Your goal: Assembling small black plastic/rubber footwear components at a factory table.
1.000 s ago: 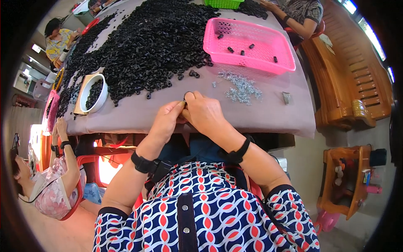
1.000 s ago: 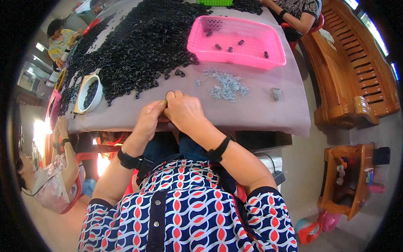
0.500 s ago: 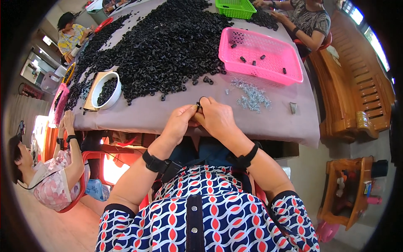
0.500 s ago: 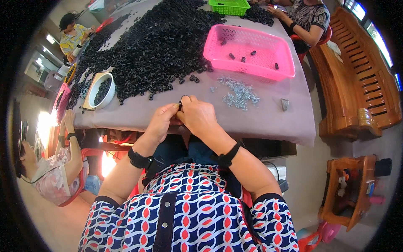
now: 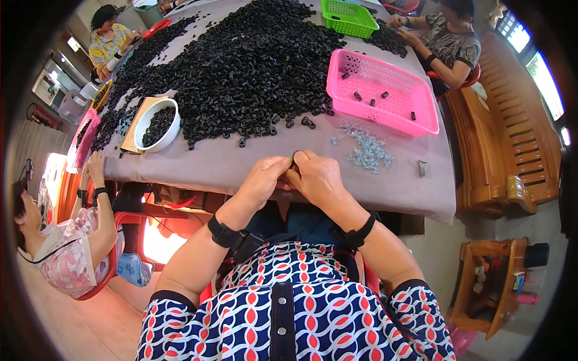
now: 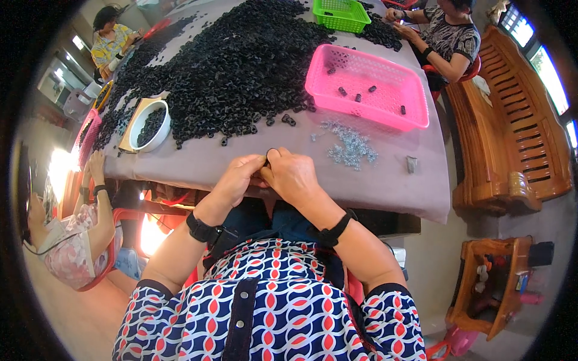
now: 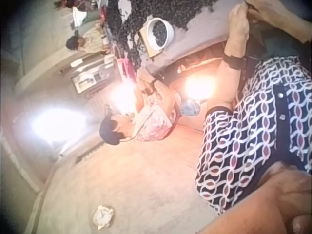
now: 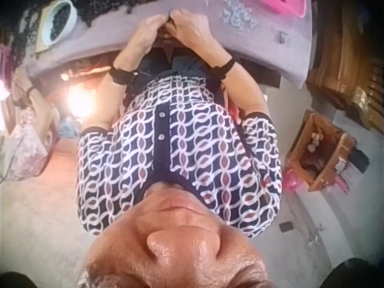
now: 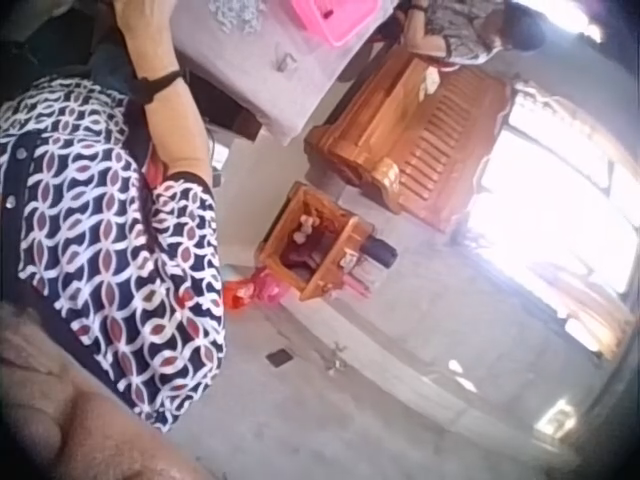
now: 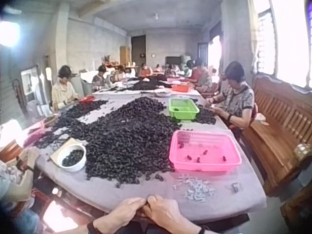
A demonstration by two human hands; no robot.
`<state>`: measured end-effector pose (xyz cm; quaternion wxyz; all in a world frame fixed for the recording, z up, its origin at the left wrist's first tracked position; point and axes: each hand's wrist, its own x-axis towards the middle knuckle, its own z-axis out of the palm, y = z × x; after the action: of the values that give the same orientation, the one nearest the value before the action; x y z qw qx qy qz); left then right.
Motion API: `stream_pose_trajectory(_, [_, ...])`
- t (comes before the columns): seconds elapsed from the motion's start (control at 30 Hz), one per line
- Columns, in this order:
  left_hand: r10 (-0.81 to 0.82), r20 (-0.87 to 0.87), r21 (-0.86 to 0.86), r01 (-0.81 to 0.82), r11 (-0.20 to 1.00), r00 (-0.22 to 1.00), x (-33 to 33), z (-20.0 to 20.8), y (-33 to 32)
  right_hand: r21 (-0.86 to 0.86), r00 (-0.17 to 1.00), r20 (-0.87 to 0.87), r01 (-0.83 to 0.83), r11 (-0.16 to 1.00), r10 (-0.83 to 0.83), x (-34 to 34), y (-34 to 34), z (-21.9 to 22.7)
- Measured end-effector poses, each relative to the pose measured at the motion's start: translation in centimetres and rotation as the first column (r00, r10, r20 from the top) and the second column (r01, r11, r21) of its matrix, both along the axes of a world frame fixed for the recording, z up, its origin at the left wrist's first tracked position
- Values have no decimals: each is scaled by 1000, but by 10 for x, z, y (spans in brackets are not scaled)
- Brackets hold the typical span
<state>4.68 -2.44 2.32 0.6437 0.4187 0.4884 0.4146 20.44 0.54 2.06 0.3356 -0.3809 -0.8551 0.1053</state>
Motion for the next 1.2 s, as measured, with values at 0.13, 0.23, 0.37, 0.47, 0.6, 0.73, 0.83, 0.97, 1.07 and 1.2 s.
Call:
stream_pose_trajectory(0.13, [-35, -27, 7, 35, 999, 999, 1, -2, -2, -16, 1000, -14, 11, 1000, -12, 4, -2, 2])
stream_pose_trajectory(0.23, [-63, -12, -5, 63, 998, 998, 1, -4, -1, -23, 1000, -4, 18, 1000, -18, 7, -4, 5])
stream_pose_trajectory(0.37, [-90, -41, -2, 90, 996, 995, 5, -7, 0, 3, 999, -24, -26, 1000, 26, 13, -4, -1])
stream_pose_trajectory(0.47, [-100, -70, 5, 101, 995, 993, 3, -10, -1, 3, 998, -39, -46, 999, 46, 13, -3, -1])
stream_pose_trajectory(0.6, [-81, -119, 6, 82, 997, 990, 0, -8, 0, -30, 999, -37, -41, 999, 40, 9, -2, -1])
stream_pose_trajectory(0.73, [-78, -141, 17, 82, 997, 987, 2, -7, 3, -80, 1000, -22, -18, 997, 16, 11, 0, -2])
stream_pose_trajectory(0.83, [-76, -141, 23, 80, 997, 987, 3, -9, 0, -211, 1000, -16, -7, 977, 4, 13, -1, 5])
stream_pose_trajectory(0.97, [-66, -79, -34, 64, 997, 995, 6, 3, -2, -326, 999, -7, 40, 945, -45, 29, 8, 20])
stream_pose_trajectory(1.07, [-47, -80, -20, 46, 999, 996, 3, 6, -7, -394, 953, -58, 251, 884, -296, 60, 40, 53])
stream_pose_trajectory(1.2, [-62, -101, 21, 65, 998, 993, 4, 2, -5, -225, 873, -157, 424, 877, -462, 113, 107, 72])
